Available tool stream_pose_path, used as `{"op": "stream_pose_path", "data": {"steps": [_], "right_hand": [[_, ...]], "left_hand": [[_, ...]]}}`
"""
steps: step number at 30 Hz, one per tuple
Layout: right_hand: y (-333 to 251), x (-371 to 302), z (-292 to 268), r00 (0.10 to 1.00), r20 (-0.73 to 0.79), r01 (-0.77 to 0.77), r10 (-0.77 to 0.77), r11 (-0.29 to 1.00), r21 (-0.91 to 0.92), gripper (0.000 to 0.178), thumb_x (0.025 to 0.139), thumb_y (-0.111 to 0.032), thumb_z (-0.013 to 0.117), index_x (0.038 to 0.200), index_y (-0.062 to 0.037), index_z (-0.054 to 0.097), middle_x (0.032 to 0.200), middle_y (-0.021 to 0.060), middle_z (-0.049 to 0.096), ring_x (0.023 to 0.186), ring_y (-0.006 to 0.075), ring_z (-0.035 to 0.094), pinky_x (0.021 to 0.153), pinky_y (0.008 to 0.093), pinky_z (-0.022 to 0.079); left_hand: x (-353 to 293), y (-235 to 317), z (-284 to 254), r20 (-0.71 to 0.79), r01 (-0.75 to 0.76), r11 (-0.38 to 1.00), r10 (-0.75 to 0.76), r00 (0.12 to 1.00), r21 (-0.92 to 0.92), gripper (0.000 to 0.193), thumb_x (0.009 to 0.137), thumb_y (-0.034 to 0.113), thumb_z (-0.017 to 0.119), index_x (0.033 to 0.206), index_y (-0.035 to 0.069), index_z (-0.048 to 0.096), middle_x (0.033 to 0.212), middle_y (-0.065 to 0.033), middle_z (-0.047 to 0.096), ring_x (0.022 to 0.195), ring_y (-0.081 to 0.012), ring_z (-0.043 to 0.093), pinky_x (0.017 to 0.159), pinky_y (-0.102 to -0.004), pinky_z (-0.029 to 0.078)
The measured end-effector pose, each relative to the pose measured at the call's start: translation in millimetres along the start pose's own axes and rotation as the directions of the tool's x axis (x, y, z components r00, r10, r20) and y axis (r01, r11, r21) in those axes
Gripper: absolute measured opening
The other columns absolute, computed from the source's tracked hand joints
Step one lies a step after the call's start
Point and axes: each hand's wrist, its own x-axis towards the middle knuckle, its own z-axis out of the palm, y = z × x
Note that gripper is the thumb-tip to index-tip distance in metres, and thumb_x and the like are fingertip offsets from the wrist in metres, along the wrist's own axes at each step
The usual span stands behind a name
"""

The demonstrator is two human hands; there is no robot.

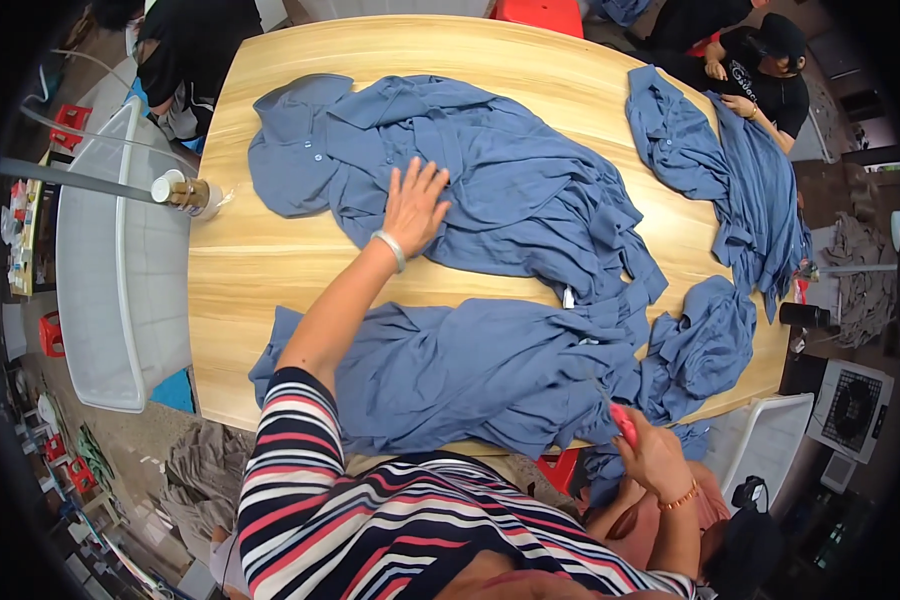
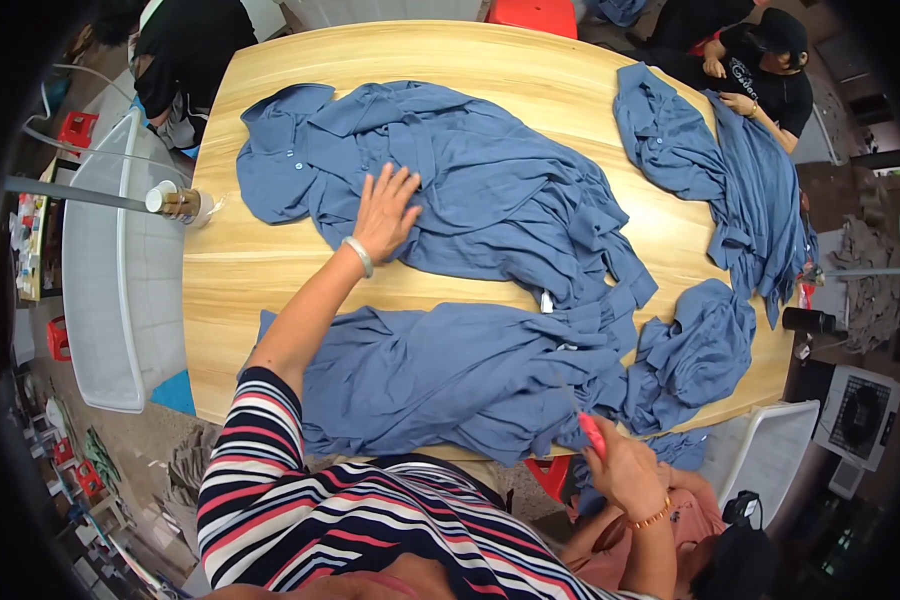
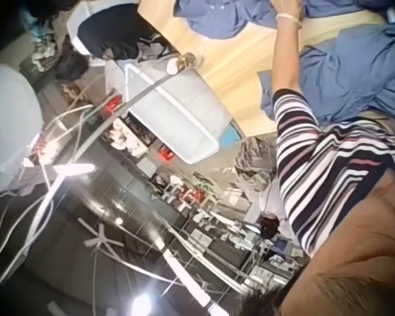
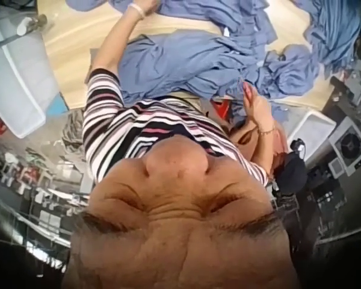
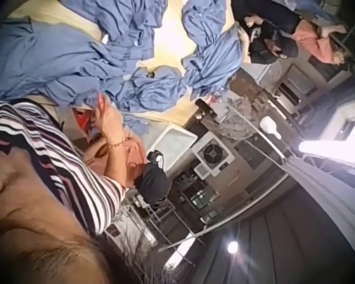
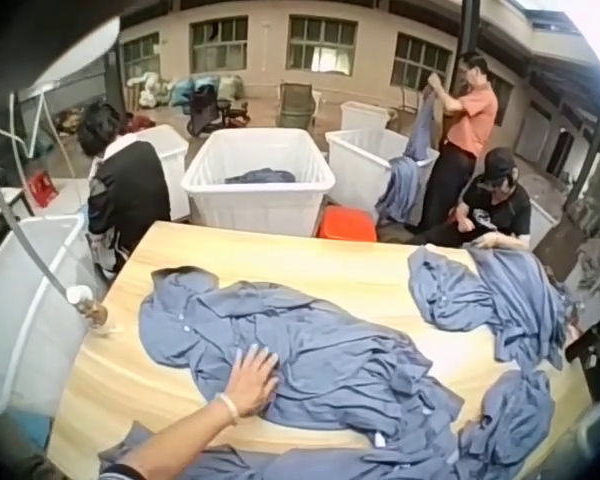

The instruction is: Inspecting blue fabric garments for loose threads and cutting them off using scissors.

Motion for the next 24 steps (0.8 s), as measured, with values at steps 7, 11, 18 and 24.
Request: {"op": "stream_pose_path", "data": {"steps": [7,11,18,24], "right_hand": [[8,29,-31,0.969,-0.241,0.052,0.047,0.920,0.389,0.042,0.084,-0.013,0.063,0.123,-0.0067,0.052,0.089,0.0229,0.065,0.083,0.0428,0.062,0.070,0.0431,0.051],[-20,117,-23,0.938,-0.294,0.247,-0.184,0.950,0.192,0.044,0.085,-0.017,0.063,0.127,-0.0104,0.050,0.082,0.0212,0.064,0.071,0.0388,0.063,0.066,0.0427,0.050],[-101,229,-6,0.935,-0.214,0.322,-0.282,0.929,0.183,0.035,0.087,-0.024,0.060,0.118,-0.0098,0.053,0.076,0.0213,0.065,0.074,0.0400,0.063,0.067,0.0481,0.048],[-117,245,18,0.893,-0.119,0.449,-0.434,0.875,0.183,0.034,0.088,-0.025,0.058,0.118,-0.0094,0.053,0.076,0.0207,0.065,0.073,0.0377,0.065,0.068,0.0478,0.049]], "left_hand": [[40,-51,4,0.127,-0.102,0.981,0.124,0.984,-0.164,0.032,0.075,0.014,0.074,0.105,0.009,0.063,0.085,-0.0048,0.058,0.088,-0.0231,0.056,0.088,-0.0388,0.042],[43,-65,13,0.194,0.155,0.813,-0.054,0.980,-0.561,0.013,0.079,0.014,0.071,0.083,0.002,0.066,0.075,-0.0051,0.059,0.064,-0.0137,0.057,0.058,-0.0262,0.044],[17,-84,46,0.428,0.510,0.337,-0.290,0.856,-0.792,0.014,0.083,0.012,0.072,0.088,0.002,0.064,0.073,0.0064,0.056,0.063,-0.0003,0.045,0.054,-0.0172,0.034],[23,-66,11,0.495,0.589,0.433,-0.318,0.808,-0.683,0.022,0.083,0.021,0.073,0.090,0.002,0.065,0.076,0.0040,0.059,0.066,-0.0053,0.050,0.059,-0.0208,0.039]]}}
